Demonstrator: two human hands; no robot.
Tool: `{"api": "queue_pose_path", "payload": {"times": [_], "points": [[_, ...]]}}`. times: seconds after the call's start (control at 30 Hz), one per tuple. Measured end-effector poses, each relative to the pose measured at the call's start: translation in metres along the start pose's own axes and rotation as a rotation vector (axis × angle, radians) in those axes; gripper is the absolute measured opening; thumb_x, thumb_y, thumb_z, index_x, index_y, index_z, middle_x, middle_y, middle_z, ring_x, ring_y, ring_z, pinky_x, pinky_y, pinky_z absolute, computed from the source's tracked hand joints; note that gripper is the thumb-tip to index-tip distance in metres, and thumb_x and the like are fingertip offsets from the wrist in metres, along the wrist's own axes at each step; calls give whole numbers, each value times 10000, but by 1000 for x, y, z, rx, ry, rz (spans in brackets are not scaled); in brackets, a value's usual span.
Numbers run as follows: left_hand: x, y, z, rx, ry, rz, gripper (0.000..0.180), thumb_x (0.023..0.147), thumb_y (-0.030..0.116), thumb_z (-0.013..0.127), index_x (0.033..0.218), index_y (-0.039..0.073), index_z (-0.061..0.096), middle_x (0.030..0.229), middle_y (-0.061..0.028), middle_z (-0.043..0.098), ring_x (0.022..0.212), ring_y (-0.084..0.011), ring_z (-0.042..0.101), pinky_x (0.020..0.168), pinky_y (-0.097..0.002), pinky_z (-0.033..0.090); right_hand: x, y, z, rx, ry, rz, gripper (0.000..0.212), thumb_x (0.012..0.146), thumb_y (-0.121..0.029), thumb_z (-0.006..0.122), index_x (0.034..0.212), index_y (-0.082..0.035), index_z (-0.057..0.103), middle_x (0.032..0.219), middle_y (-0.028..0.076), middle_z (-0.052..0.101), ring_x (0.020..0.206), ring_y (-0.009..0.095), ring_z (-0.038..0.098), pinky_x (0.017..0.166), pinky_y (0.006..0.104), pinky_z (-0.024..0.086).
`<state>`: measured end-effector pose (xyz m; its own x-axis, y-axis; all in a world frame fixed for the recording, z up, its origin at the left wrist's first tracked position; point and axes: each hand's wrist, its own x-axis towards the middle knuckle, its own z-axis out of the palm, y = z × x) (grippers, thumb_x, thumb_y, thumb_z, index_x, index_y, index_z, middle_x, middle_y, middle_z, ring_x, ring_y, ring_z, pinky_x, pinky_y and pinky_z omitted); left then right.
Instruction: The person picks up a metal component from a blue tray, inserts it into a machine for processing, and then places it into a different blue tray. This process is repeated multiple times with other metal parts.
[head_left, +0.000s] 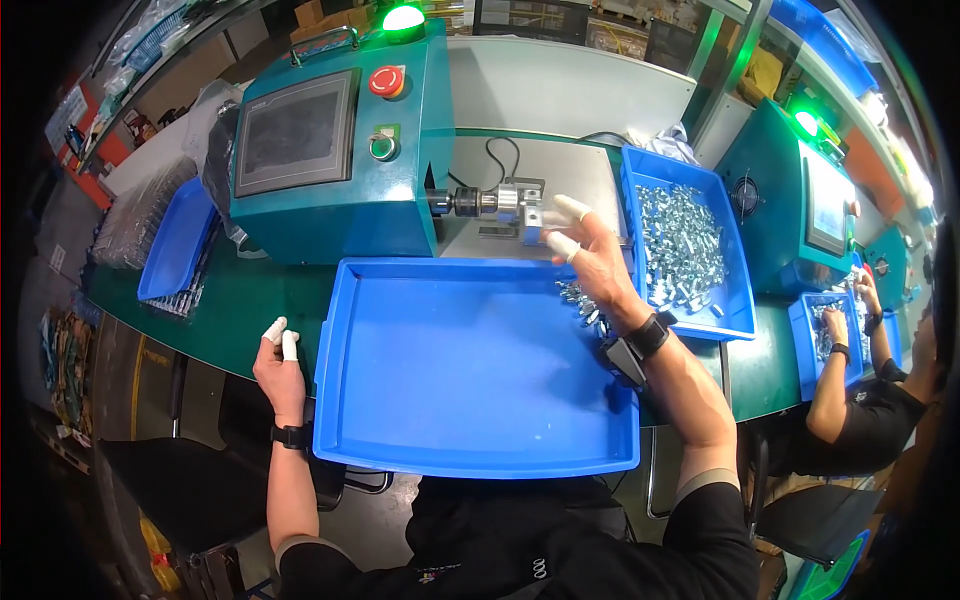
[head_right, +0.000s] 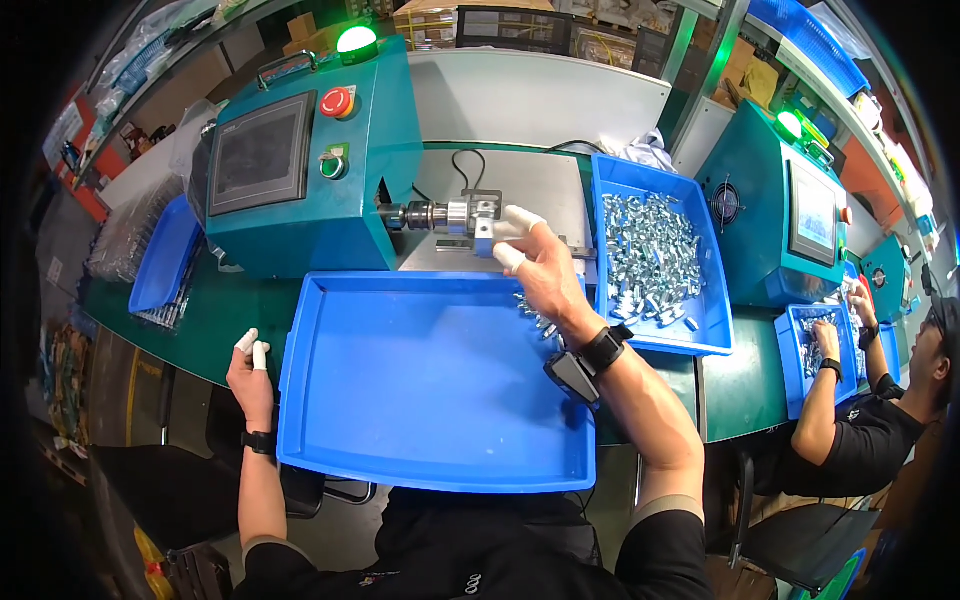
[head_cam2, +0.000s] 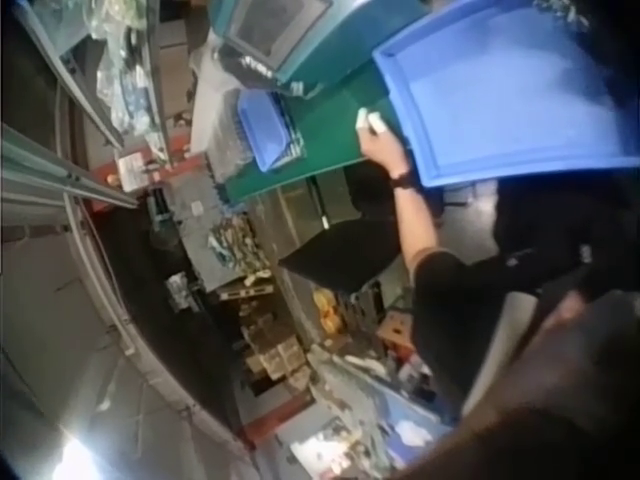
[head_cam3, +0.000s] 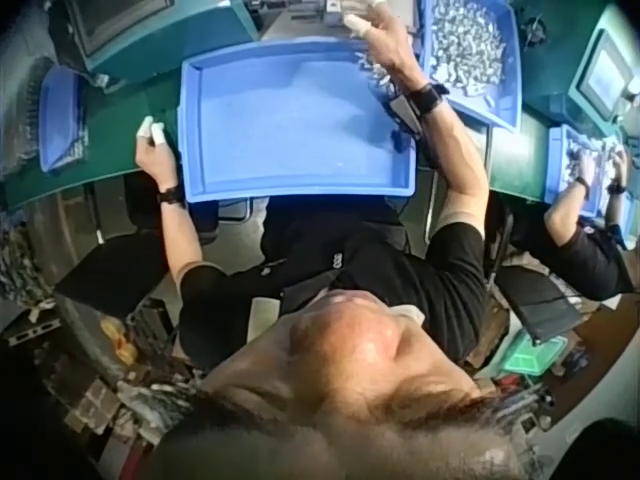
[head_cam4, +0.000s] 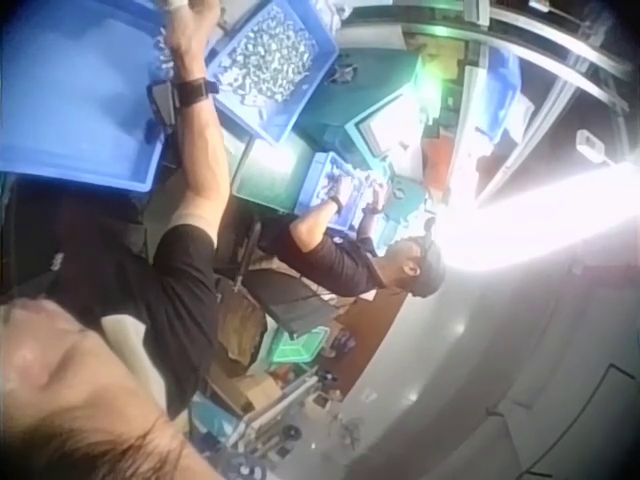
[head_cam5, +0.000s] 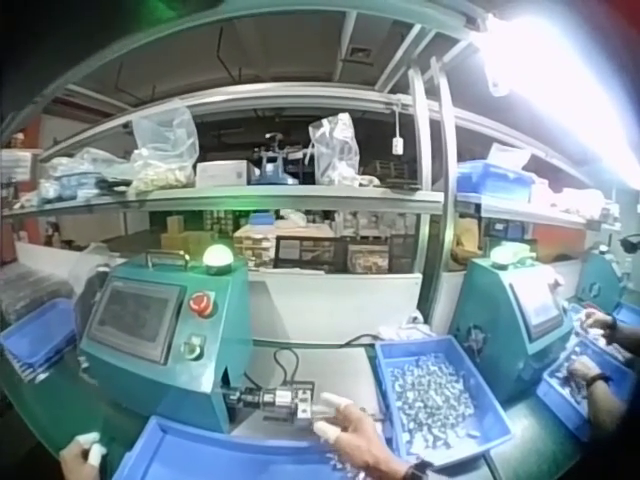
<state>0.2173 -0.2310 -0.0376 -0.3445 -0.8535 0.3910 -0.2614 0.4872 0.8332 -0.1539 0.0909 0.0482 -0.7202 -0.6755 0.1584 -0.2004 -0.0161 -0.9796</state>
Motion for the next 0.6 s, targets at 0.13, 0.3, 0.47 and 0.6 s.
{"api": "queue_pose_path", "payload": {"times": [0.13,0.3,0.47,0.6], "points": [[2,4,1,15,-15,7,290,1059,38,613,1334,-18,686,1175,-91,754,973,-147,708,894,-294,562,25,-12,-17,-269,142,61,698,974,-281,747,1542,11,466,1242,170,725,1029,244,714,858,344,564],[2,-3,-3,10,-30,21,288,1065,45,608,1335,-27,679,1168,-96,751,980,-150,704,905,-297,558,48,-41,-4,-933,177,-95,659,934,-324,757,1453,26,551,989,231,753,915,361,739,862,430,572],[3,-5,2,-8,-22,65,271,1042,26,634,1299,-24,704,1135,-105,766,961,-155,716,868,-297,570,53,-54,-1,-1142,109,-82,620,913,-340,742,1398,18,596,908,258,734,927,424,718,896,486,556],[3,0,-3,46,-66,56,280,1063,54,617,1320,-33,685,1112,-102,756,973,-159,704,885,-297,555,43,-54,-17,-1032,224,-136,581,919,-329,722,1397,-20,608,877,235,741,944,421,722,894,498,554]]}}
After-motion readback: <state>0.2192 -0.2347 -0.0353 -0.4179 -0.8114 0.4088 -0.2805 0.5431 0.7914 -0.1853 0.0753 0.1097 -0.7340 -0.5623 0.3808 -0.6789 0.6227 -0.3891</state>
